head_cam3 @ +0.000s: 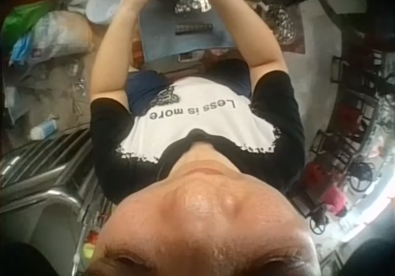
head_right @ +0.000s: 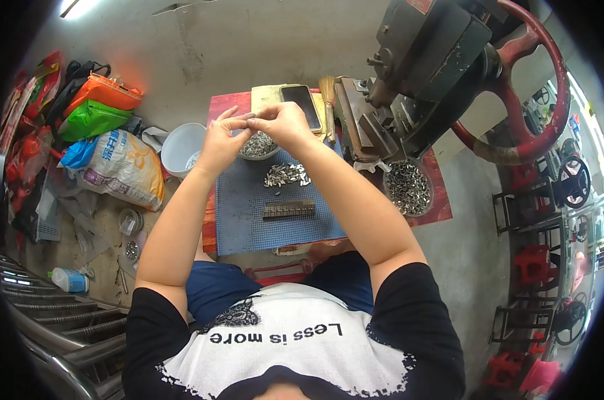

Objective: Assembling small metal components using a manual press machine.

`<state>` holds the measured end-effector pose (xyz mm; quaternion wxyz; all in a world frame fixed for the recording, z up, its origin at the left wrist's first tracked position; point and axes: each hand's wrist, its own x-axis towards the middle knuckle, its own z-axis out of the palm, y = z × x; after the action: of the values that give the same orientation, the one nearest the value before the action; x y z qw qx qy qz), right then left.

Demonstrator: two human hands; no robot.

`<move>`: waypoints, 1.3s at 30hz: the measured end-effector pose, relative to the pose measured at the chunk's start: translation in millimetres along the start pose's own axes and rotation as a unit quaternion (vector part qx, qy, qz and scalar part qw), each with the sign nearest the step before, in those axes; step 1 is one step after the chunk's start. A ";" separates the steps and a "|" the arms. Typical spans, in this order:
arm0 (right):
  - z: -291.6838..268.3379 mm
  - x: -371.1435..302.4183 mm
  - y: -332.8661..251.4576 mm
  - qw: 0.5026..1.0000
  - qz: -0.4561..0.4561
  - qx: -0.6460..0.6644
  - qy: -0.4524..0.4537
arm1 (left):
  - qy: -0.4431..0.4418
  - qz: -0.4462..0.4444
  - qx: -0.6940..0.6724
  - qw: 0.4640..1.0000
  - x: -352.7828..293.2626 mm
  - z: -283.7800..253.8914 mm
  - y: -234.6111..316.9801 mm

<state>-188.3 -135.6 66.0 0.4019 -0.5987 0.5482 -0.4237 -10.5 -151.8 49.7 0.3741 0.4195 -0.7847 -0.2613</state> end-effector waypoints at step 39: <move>15.3 -116.1 34.8 0.955 -0.068 -0.273 -0.095 | 0.022 -0.092 0.092 0.991 -154.3 29.1 40.7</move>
<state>-189.4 -22.3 20.5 0.2439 -0.7588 0.5604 -0.2252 4.0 3.6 5.3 0.3254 0.5281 -0.7550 -0.2125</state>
